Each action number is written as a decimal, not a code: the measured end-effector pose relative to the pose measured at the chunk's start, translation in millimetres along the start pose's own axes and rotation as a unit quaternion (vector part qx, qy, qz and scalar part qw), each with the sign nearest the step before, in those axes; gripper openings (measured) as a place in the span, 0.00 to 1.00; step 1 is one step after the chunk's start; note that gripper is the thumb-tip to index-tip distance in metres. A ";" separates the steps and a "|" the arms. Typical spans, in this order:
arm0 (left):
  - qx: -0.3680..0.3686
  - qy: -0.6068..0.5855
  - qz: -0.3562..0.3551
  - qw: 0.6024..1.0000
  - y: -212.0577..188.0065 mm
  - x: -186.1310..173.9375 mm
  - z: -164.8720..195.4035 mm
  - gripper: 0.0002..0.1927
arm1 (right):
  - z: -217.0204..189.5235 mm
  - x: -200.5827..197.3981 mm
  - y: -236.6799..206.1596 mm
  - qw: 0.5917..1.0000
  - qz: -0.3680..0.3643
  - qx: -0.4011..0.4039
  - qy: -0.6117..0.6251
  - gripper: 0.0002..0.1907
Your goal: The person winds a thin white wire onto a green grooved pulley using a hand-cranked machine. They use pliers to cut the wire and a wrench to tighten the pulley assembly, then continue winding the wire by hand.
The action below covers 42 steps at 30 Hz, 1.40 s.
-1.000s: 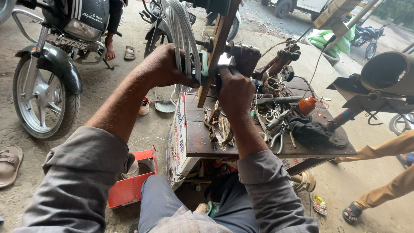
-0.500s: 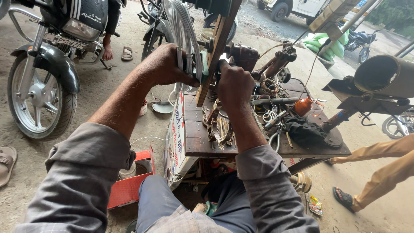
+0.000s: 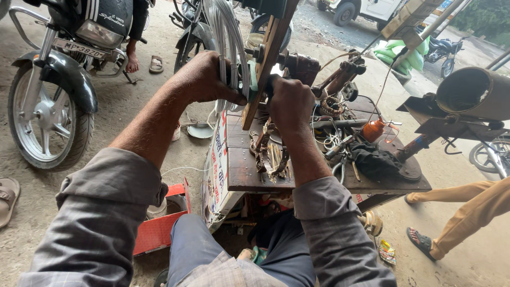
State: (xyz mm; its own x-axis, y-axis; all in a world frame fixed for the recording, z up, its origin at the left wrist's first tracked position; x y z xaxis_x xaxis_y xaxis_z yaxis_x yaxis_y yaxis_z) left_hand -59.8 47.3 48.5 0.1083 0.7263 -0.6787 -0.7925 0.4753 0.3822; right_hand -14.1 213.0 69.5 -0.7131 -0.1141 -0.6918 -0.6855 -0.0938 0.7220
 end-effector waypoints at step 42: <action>0.071 -0.008 0.025 0.997 2.9 -2.8 -4.2 0.23 | 0.9 6.7 7.0 0.997 -0.043 0.058 0.005 0.12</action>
State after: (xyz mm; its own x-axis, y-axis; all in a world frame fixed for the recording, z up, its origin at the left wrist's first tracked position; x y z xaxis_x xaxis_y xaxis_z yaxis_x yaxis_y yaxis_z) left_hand -64.9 44.5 48.8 0.0813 0.7574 -0.6479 -0.7040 0.5037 0.5006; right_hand -23.8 212.5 69.9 -0.6494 -0.1211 -0.7508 -0.7572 0.0114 0.6531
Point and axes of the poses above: each hand's wrist, its own y-axis towards the middle knuckle, its own x-axis out of the palm, z = x × y, the point moved 10 cm from there along y, towards the middle knuckle, and after that the axes turned 6 degrees about x, right-handed, at the moved point
